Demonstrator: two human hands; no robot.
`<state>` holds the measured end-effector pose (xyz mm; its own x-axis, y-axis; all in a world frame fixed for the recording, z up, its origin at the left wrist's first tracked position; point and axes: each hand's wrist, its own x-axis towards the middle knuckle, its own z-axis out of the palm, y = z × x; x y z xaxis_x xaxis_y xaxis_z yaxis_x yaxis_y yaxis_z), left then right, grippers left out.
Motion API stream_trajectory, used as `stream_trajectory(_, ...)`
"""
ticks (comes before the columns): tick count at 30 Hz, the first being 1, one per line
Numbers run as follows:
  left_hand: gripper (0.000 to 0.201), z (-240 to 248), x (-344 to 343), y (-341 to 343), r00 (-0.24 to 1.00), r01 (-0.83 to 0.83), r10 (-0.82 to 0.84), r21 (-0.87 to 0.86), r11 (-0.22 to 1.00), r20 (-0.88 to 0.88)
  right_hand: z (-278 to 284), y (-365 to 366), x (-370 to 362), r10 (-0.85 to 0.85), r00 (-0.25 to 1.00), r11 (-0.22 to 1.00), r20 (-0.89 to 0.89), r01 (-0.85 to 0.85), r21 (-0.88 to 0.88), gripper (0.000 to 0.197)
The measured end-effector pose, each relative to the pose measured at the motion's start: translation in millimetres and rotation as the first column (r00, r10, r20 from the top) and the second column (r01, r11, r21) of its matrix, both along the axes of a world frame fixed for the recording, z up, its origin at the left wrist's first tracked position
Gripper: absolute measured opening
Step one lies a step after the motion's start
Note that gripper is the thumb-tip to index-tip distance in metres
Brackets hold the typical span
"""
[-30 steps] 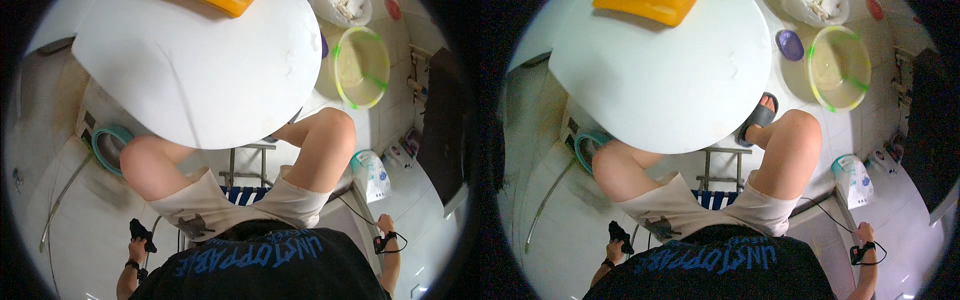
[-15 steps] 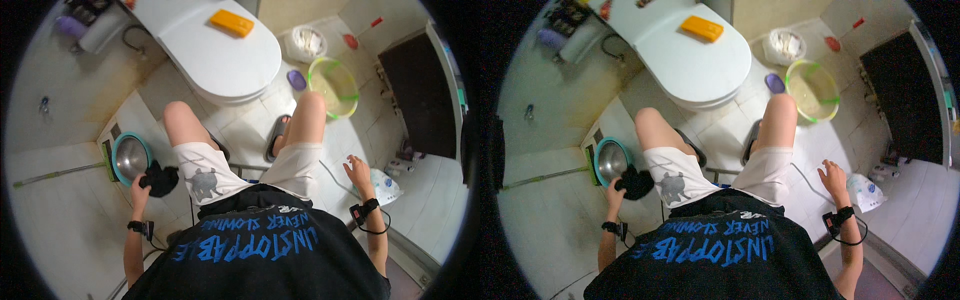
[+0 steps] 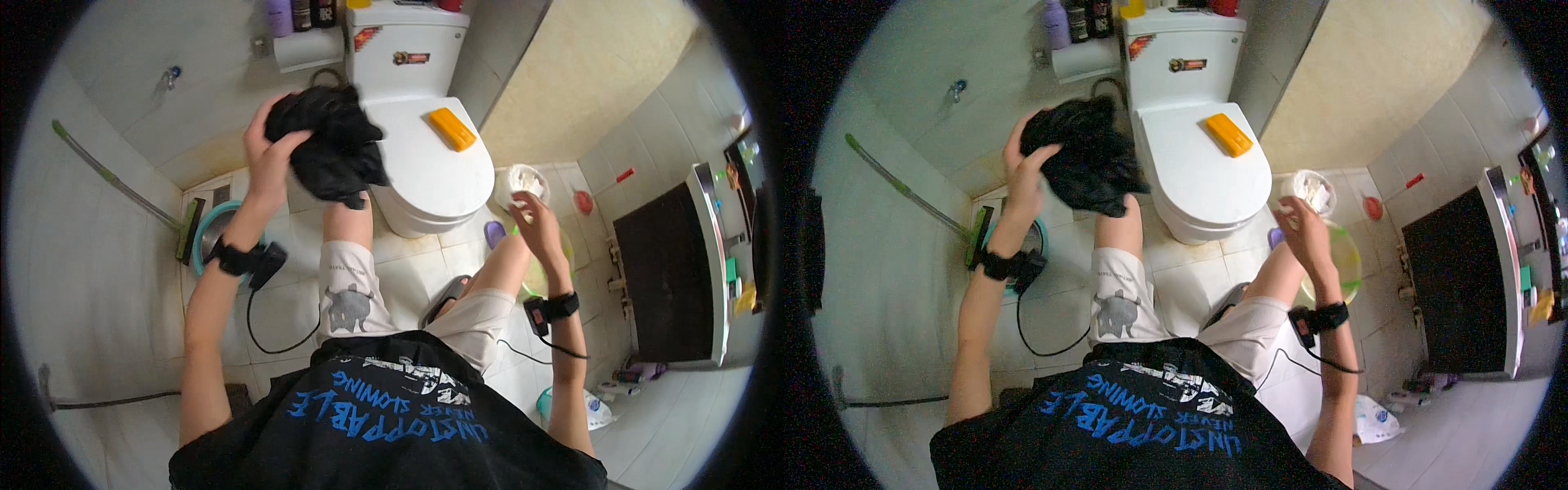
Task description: The person washes a black cloth in a sink, then scrubs it with a bar of soap on a toilet lid and wrings it out by hand.
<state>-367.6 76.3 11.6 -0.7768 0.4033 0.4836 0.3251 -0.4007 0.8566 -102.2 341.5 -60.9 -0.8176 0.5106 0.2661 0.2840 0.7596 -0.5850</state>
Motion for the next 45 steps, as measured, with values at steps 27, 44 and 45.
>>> stream_trajectory(27,0.029,-195.3,-74.6,214.5,0.840,0.250,-0.033,-0.334,0.909,0.541,-117.8,126.3,-150.7,-0.062,0.988,0.785,-0.142,-0.040,-0.619,0.033)
stream_trajectory(44,0.021,-183.4,-129.2,199.2,0.821,0.239,-0.119,-0.147,0.960,0.558,-94.1,161.2,-100.9,-0.438,0.792,0.447,-0.425,-0.218,-0.868,0.032)
stream_trajectory(45,0.022,-187.4,-130.5,198.7,0.868,0.242,-0.047,-0.338,0.910,0.494,-97.1,162.0,-98.8,-0.423,0.854,0.501,-0.302,-0.056,-0.863,0.031)
